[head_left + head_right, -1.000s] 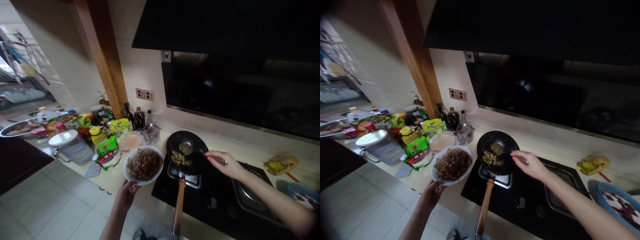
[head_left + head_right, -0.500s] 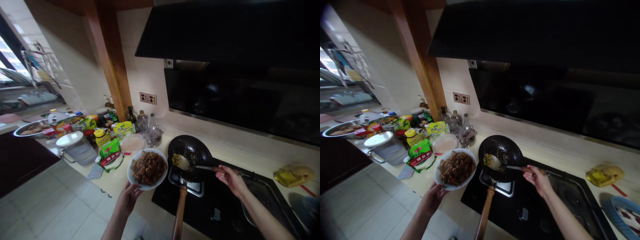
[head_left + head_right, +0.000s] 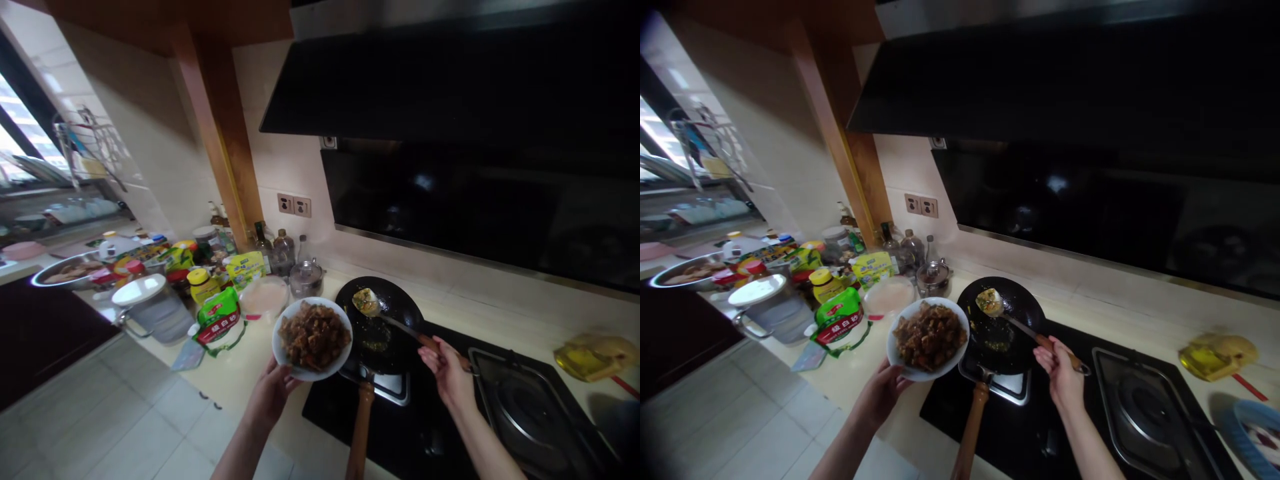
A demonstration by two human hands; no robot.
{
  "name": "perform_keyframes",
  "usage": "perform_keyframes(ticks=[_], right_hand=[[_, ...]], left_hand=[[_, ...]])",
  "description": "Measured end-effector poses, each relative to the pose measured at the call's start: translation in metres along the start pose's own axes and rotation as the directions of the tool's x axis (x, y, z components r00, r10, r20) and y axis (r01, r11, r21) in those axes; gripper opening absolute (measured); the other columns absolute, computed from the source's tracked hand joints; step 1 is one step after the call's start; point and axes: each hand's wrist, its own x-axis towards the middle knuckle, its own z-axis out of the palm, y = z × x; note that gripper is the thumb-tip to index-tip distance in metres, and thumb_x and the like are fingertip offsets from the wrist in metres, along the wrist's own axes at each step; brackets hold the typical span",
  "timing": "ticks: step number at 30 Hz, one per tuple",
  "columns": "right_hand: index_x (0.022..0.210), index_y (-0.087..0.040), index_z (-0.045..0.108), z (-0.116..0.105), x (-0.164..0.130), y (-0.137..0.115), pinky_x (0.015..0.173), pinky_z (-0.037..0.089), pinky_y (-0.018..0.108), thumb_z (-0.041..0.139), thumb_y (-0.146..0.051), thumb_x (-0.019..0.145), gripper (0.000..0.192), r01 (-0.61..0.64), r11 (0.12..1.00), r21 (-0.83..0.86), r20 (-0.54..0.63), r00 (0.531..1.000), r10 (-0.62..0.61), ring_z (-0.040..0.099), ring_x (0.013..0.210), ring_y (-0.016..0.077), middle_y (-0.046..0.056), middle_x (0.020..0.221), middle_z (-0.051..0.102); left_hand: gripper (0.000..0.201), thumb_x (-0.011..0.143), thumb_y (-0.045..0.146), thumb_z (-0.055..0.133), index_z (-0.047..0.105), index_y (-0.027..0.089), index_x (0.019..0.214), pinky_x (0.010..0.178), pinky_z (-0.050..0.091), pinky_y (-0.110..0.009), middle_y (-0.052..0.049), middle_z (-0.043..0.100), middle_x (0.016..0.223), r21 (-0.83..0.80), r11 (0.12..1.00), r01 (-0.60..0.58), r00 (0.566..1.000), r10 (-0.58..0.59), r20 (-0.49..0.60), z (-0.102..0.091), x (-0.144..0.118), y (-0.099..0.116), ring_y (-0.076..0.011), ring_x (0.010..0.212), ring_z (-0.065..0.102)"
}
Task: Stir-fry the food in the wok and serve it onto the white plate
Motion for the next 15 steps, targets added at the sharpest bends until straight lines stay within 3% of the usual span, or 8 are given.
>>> perform_keyframes(ticks=[5, 9, 12, 15], right_hand=[[0.091, -0.016, 0.060, -0.012, -0.007, -0.085, 0.049, 0.057, 0.023, 0.071, -0.034, 0.060, 0.037, 0.045, 0.986, -0.162, -0.036, 0.998, -0.051, 0.068, 0.054, 0.0187, 0.007, 0.059, 0.070], [0.090, -0.017, 0.062, 0.002, -0.028, -0.152, 0.044, 0.055, 0.022, 0.069, -0.034, 0.060, 0.035, 0.064, 0.957, -0.284, -0.009, 0.998, -0.069, 0.067, 0.052, 0.0192, 0.008, 0.060, 0.069], [0.095, -0.017, 0.063, 0.024, -0.049, -0.179, 0.044, 0.056, 0.025, 0.074, -0.039, 0.058, 0.044, 0.125, 0.919, -0.375, 0.057, 0.992, -0.111, 0.067, 0.052, 0.0207, 0.009, 0.061, 0.069], [0.095, -0.016, 0.064, 0.040, -0.067, -0.186, 0.049, 0.059, 0.030, 0.077, -0.050, 0.056, 0.054, 0.220, 0.850, -0.479, 0.175, 0.973, -0.153, 0.068, 0.056, 0.0231, 0.010, 0.065, 0.070]], left_hand=[[0.051, 0.057, 0.007, 0.069, 0.053, 0.017, 0.105, 0.061, 0.057, -0.030, -0.002, 0.070, 0.080, -0.022, 1.000, 0.020, 0.996, -0.018, 0.087, 0.027, 0.012, -0.010, -0.0170, 0.064, 0.066], [0.047, 0.057, 0.006, 0.067, 0.052, 0.018, 0.100, 0.058, 0.056, -0.029, 0.001, 0.067, 0.073, -0.034, 0.998, 0.055, 0.988, -0.049, 0.144, 0.048, 0.024, -0.024, -0.0149, 0.059, 0.064], [0.050, 0.057, 0.006, 0.066, 0.049, 0.018, 0.102, 0.058, 0.056, -0.029, 0.001, 0.066, 0.071, -0.029, 0.995, 0.091, 0.982, -0.085, 0.169, 0.063, 0.029, -0.035, -0.0152, 0.057, 0.065], [0.052, 0.057, 0.006, 0.065, 0.047, 0.017, 0.104, 0.057, 0.057, -0.030, -0.001, 0.067, 0.071, -0.011, 0.992, 0.126, 0.976, -0.122, 0.181, 0.078, 0.030, -0.042, -0.0165, 0.056, 0.065]])
